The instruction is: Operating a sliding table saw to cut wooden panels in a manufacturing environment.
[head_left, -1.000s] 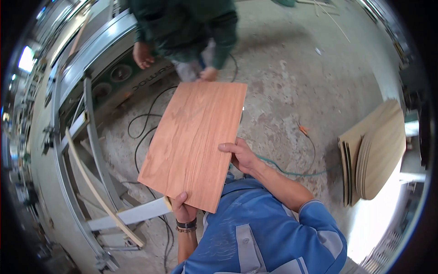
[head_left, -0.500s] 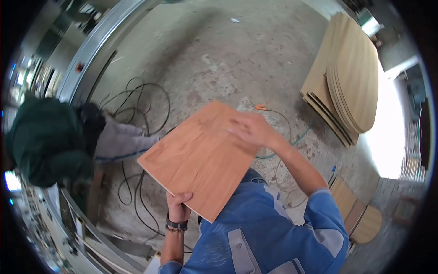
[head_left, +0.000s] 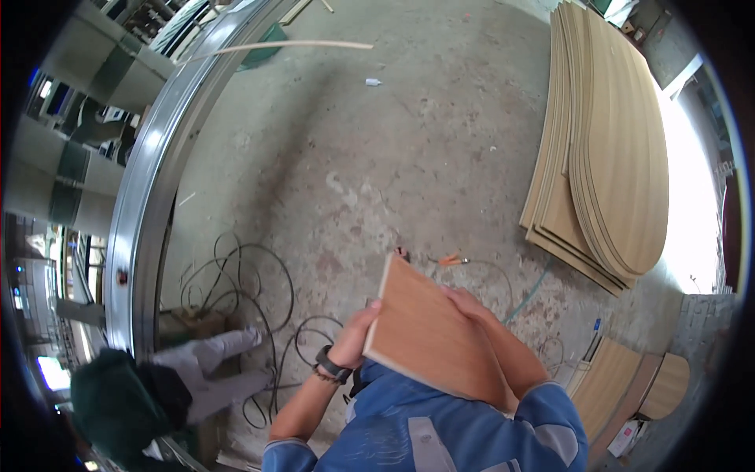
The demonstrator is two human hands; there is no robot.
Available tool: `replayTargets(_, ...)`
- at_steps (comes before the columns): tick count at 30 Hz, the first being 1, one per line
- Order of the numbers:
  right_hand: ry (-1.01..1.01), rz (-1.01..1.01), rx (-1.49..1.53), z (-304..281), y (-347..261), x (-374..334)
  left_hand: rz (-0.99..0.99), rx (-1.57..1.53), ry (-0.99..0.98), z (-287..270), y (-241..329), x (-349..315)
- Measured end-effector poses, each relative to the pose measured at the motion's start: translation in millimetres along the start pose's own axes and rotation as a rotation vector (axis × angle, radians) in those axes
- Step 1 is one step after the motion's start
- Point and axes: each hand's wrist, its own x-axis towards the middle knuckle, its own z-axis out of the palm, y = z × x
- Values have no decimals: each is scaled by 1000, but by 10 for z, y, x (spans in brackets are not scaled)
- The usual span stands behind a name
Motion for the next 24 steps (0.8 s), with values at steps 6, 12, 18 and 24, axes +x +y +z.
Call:
replayTargets(6,309,-72,452,-1139,-547,466,121,193,-407,1101,1769,1432)
replayTargets(12,423,-303,636,-2289,-1263,1574,440,611,-946,2429,3189,3058)
replayTargets(18,202,-375,957,-4095,-2334,2671,699,759,-832,3141,4811,5082)
replayTargets(24,64,-337,1182,-5727,-3719,3487,582,243,-471,3009,6844,6034)
